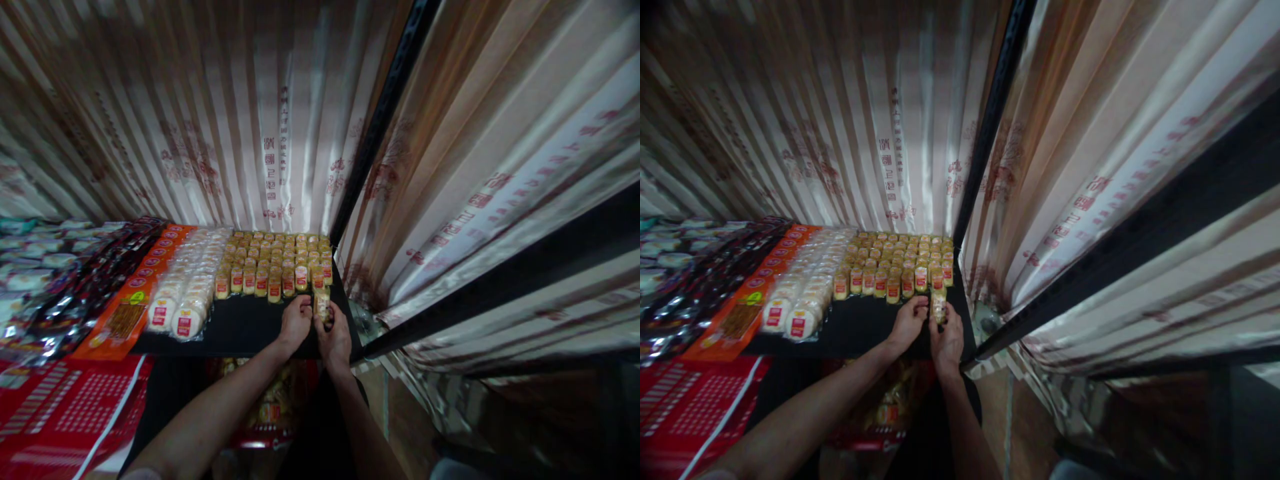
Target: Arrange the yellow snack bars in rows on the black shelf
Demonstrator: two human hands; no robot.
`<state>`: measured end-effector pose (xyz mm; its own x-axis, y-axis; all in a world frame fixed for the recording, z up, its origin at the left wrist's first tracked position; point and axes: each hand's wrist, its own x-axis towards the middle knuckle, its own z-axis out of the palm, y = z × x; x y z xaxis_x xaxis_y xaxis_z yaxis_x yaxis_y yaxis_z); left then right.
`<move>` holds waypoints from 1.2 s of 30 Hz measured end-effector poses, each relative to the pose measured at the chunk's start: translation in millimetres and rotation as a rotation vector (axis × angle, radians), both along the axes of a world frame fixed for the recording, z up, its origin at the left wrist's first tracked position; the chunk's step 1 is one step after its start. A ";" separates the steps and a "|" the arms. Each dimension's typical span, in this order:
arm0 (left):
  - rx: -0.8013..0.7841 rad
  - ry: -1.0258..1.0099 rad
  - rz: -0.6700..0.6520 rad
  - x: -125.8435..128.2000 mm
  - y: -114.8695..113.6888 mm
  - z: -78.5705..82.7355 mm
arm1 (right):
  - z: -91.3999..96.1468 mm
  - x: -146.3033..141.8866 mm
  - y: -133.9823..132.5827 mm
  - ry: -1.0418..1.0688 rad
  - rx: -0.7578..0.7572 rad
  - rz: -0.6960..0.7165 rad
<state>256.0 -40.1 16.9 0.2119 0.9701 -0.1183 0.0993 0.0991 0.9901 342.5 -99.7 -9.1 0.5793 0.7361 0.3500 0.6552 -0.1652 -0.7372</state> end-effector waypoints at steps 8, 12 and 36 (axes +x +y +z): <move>0.685 0.492 -0.389 -1.2 2.5 8.0 | -1.0 25.3 17.0 -0.072 0.068 -0.109; 0.835 0.637 -0.556 -0.3 11.2 3.8 | -0.2 33.5 26.1 -0.069 0.052 -0.102; 1.103 0.980 -0.497 -7.5 24.0 -20.5 | -9.6 48.1 65.0 -0.017 0.016 -0.100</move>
